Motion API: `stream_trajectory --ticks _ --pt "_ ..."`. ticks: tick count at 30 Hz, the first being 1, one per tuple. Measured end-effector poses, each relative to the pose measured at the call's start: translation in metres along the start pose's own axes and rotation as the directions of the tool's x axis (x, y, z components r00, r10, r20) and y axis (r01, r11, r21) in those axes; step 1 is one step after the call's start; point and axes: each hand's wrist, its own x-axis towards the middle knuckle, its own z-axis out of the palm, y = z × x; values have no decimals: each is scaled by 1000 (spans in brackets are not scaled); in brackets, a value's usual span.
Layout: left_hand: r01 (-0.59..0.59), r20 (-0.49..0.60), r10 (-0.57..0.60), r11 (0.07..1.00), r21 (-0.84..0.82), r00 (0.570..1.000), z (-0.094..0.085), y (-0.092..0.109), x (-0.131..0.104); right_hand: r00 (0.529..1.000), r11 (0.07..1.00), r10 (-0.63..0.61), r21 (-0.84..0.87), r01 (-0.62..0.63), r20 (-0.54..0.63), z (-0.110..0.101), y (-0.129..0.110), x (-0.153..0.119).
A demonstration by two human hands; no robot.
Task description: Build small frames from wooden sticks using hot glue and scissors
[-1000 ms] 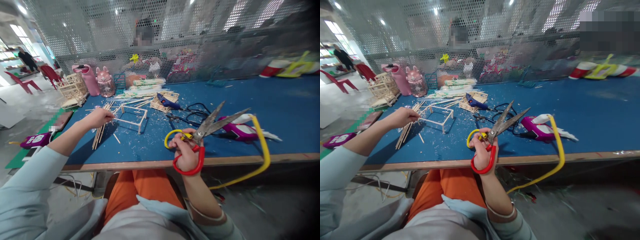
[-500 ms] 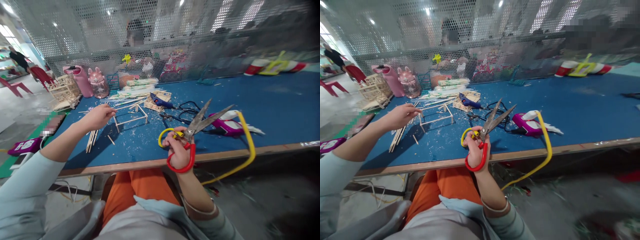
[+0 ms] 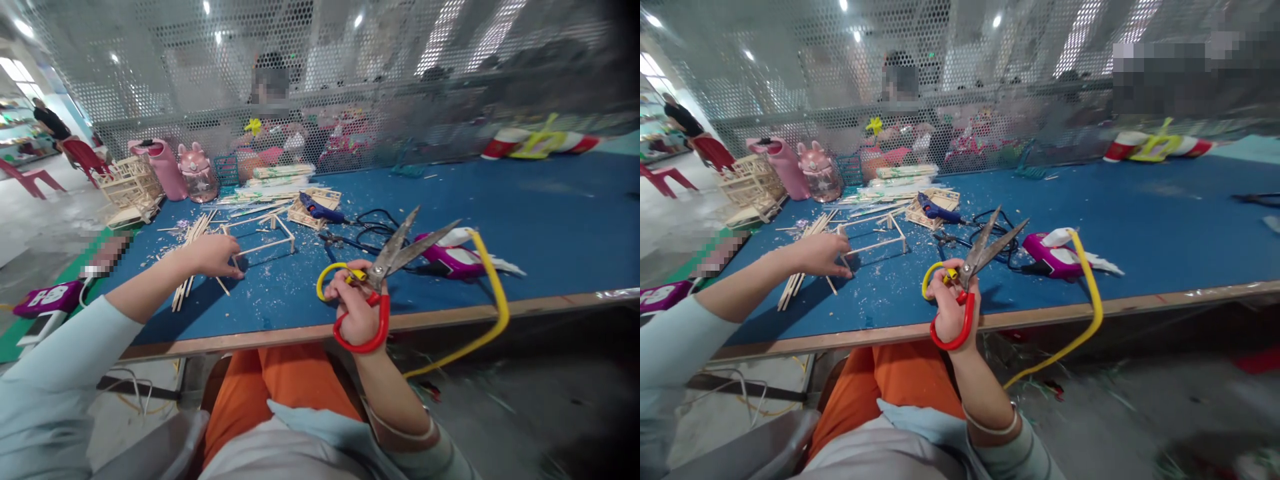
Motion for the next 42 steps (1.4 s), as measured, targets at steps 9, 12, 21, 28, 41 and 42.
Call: stream_trajectory --ticks 9,12,21,28,41,42 --pt "-116 -238 -491 265 -957 838 2 34 8 954 978 191 37 -205 231 34 -15 2" --pt "-341 -296 -525 13 -940 798 0 49 6 896 970 244 -95 -225 371 55 -18 -5" --pt "-349 -332 -261 -21 -937 906 4 58 -12 829 963 242 -231 -140 505 67 -24 -8" --pt "-285 -268 -257 -31 -958 928 11 60 -9 857 959 232 -254 -124 460 65 -21 -6" --pt "-412 -351 -426 -59 -909 834 9 65 -10 833 979 186 -172 -112 520 78 -18 -14" --pt "-433 -356 -462 -70 -899 813 9 65 -10 833 976 193 -185 -111 518 77 -17 -15"
